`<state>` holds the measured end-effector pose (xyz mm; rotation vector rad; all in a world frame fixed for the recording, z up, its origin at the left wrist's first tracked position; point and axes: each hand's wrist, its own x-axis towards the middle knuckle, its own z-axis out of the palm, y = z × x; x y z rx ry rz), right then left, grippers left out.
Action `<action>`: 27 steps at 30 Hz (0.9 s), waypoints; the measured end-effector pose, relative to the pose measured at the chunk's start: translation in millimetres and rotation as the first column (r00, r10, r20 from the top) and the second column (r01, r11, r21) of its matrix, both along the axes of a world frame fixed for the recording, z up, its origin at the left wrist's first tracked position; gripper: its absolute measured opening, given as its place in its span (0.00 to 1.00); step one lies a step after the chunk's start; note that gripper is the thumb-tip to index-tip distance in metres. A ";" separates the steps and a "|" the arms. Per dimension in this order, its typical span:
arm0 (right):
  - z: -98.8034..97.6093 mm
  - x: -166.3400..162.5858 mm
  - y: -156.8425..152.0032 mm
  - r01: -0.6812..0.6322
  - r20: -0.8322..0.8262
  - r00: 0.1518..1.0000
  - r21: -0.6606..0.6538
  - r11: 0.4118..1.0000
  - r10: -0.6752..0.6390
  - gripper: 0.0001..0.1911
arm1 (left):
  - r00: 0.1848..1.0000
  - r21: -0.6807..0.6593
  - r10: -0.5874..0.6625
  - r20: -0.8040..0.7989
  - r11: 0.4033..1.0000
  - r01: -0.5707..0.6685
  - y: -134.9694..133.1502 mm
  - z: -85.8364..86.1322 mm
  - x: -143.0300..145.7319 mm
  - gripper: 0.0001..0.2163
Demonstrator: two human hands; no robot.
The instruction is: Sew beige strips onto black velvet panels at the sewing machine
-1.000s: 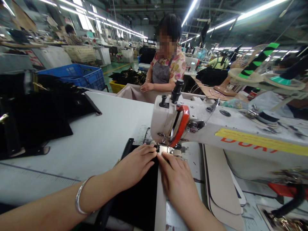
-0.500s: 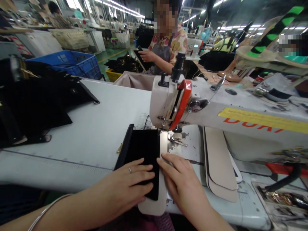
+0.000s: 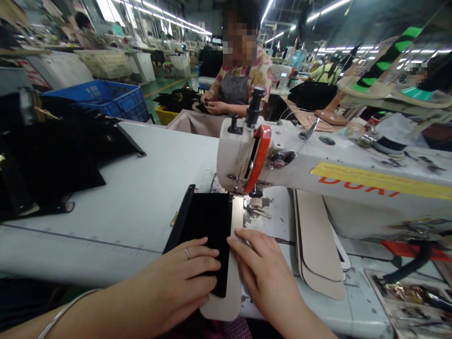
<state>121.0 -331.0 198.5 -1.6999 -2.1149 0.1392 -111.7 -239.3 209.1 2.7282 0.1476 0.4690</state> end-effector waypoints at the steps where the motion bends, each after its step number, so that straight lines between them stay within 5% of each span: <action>1: 0.2 -0.7 0.0 0.000 0.009 1.000 0.005 1.000 0.000 0.24 | 0.999 0.011 0.030 -0.015 0.999 -0.030 2.9 1.1 2.2 0.13; 6: 1.3 -4.0 0.5 0.006 0.045 0.999 0.070 0.998 -0.009 0.25 | 0.974 0.160 0.198 -0.112 0.971 -0.179 26.4 -3.5 18.4 0.23; 16: -1.3 -4.1 6.5 0.012 0.110 0.994 0.087 0.996 -0.021 0.26 | 0.970 0.195 0.202 -0.133 0.965 -0.175 44.4 -14.2 28.1 0.22; 22: -1.6 -2.6 2.6 -0.004 0.110 0.994 0.084 0.996 -0.005 0.25 | 0.995 0.121 0.067 -0.075 0.991 -0.058 39.2 -6.7 23.6 0.22; 27: -0.4 -1.0 -6.6 -0.033 0.033 0.999 0.051 0.998 0.031 0.22 | 0.998 0.079 -0.018 0.053 0.997 0.014 29.0 -11.6 13.6 0.11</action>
